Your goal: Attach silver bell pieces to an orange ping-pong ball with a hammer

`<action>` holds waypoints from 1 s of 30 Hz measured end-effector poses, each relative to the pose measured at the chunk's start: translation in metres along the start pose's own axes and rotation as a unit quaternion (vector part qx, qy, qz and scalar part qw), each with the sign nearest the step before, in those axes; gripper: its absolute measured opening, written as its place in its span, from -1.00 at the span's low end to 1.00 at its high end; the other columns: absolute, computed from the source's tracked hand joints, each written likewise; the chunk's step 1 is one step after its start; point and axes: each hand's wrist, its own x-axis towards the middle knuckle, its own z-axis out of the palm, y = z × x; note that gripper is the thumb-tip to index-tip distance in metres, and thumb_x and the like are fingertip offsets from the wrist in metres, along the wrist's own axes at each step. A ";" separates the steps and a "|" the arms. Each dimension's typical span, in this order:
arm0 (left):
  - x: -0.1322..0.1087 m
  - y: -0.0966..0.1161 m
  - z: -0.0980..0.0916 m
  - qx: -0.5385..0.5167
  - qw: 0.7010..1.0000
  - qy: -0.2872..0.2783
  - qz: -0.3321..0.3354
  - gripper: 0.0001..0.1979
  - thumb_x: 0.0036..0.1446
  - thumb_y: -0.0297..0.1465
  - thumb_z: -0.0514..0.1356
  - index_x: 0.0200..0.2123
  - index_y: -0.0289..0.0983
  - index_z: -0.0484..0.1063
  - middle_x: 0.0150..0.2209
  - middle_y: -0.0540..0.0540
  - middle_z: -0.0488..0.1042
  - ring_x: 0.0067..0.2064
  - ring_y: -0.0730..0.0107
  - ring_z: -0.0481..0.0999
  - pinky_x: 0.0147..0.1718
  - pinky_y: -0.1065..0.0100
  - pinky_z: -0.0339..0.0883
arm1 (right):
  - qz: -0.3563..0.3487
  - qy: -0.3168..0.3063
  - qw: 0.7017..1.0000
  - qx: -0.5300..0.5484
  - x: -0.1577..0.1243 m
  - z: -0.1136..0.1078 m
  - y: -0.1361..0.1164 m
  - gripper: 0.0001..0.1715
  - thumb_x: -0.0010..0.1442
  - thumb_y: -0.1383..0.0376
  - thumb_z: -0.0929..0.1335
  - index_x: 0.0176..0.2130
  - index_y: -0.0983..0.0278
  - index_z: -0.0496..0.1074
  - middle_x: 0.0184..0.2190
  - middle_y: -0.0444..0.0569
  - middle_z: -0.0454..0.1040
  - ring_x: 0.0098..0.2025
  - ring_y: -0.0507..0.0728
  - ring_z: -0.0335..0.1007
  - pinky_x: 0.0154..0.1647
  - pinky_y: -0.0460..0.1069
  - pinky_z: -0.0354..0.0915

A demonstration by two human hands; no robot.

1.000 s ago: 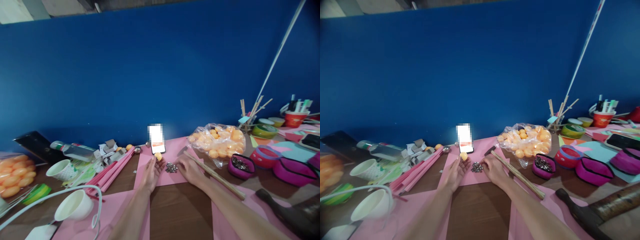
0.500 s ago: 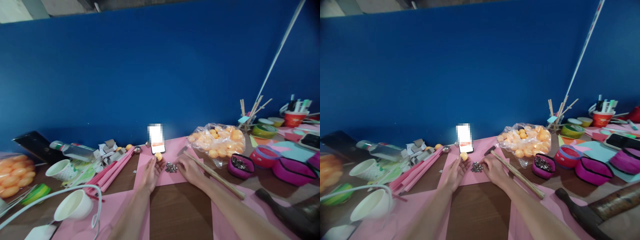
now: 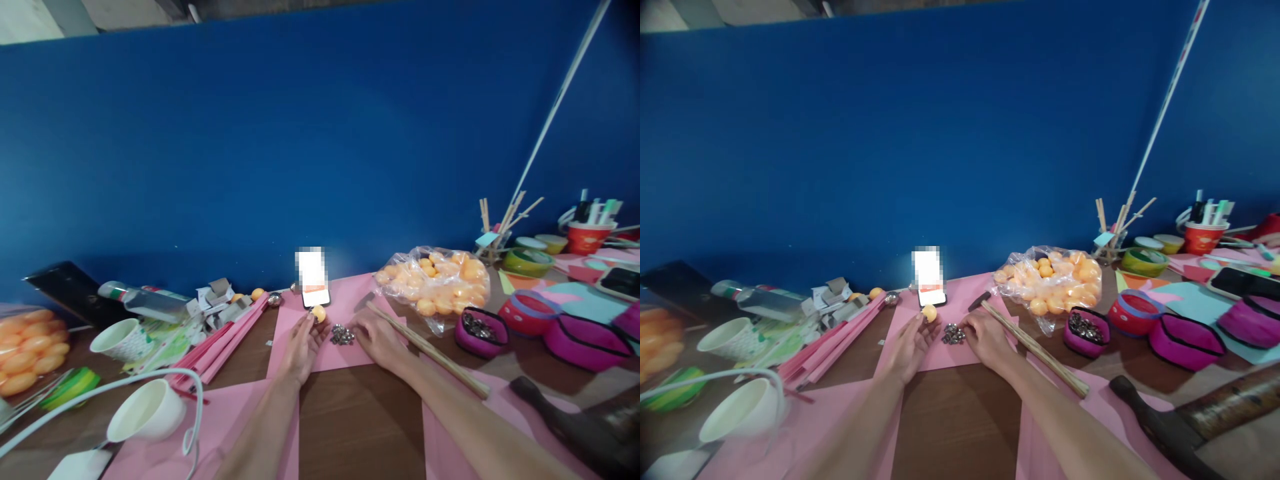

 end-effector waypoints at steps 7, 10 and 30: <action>-0.002 -0.001 0.000 0.004 1.000 -0.011 0.024 -0.55 -0.01 -0.45 0.20 0.00 -0.15 0.25 -0.26 -0.05 0.47 -0.22 0.42 0.48 -0.11 0.29 0.30 | 0.003 -0.005 1.000 0.002 0.001 -0.002 -0.003 -0.83 0.07 0.47 0.24 -0.41 0.29 0.39 -0.42 -0.03 0.44 -0.34 0.10 0.34 -0.32 -0.03 0.22; -0.003 -0.001 0.001 0.008 1.000 -0.008 0.022 -0.53 -0.04 -0.47 0.22 -0.01 -0.15 0.26 -0.26 -0.04 0.46 -0.22 0.43 0.48 -0.12 0.32 0.31 | 0.003 -0.004 1.000 0.004 0.001 -0.002 -0.004 -0.83 0.07 0.47 0.24 -0.41 0.29 0.39 -0.42 -0.03 0.44 -0.34 0.10 0.34 -0.33 -0.04 0.22; -0.005 0.003 0.003 0.008 0.999 0.005 0.034 -0.74 0.03 -0.28 0.14 -0.19 -0.23 0.27 -0.48 0.02 0.40 -0.49 0.52 0.42 -0.44 0.42 0.33 | 0.005 -0.010 1.000 -0.003 0.001 -0.002 -0.003 -0.79 0.06 0.47 0.23 -0.37 0.29 0.43 -0.42 -0.04 0.46 -0.35 0.09 0.34 -0.32 -0.04 0.21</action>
